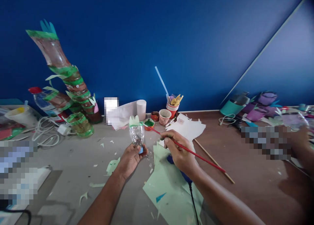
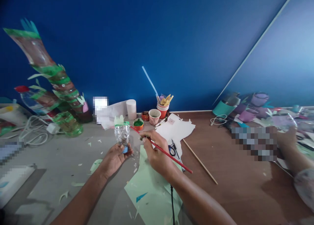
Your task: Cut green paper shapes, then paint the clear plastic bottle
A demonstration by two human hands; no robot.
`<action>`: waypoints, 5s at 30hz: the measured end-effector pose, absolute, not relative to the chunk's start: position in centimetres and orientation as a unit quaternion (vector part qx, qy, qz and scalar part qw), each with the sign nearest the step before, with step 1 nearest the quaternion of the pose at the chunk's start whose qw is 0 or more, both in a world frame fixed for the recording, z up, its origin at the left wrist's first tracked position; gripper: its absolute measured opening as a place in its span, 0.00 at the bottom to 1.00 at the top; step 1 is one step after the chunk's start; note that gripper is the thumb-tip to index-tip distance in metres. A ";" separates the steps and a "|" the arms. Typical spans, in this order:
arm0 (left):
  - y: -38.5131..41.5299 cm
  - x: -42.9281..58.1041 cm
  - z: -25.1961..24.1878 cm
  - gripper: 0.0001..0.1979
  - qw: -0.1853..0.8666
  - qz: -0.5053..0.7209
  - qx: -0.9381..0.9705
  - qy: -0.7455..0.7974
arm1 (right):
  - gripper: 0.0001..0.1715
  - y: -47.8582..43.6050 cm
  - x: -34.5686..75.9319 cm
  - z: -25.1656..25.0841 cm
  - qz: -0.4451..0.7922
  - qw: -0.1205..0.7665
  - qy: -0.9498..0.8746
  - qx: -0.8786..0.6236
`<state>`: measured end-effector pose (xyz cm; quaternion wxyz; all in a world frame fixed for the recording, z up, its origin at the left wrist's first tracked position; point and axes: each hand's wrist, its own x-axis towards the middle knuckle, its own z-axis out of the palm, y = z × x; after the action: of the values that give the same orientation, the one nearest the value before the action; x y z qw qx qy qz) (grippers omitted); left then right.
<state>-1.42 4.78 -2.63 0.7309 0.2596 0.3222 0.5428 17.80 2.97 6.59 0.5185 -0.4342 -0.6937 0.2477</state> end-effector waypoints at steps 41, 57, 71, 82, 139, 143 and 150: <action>4.8 -1.4 -2.6 0.15 0.726 0.541 0.257 0.337 | 0.12 2.8 17.7 6.8 0.237 0.497 -0.715 -0.430; 4.6 -1.3 -2.3 0.15 0.727 0.536 0.264 0.339 | 0.12 3.3 18.1 6.9 0.243 0.519 -0.689 -0.445; 4.6 -1.4 -2.4 0.13 0.728 0.540 0.261 0.333 | 0.12 3.4 18.1 7.0 0.282 0.539 -0.657 -0.445; 4.7 -2.1 -2.6 0.11 0.736 0.557 0.244 0.298 | 0.11 3.9 18.4 6.7 0.275 0.576 -0.629 -0.444; 4.5 -3.1 -3.0 0.24 0.815 0.516 0.214 0.153 | 0.07 6.1 19.8 6.1 0.527 0.640 -0.436 -0.351; 4.3 -3.1 -2.8 0.26 0.820 0.518 0.199 0.142 | 0.08 5.6 19.9 6.5 0.544 0.642 -0.424 -0.334; 4.1 -3.2 -2.7 0.15 0.813 0.529 0.190 0.154 | 0.07 5.6 19.2 6.2 0.567 0.631 -0.420 -0.324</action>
<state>-3.18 4.07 -2.70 0.8128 0.1900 0.1539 0.5287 19.22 5.63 6.20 0.6307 -0.3235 -0.4200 0.5667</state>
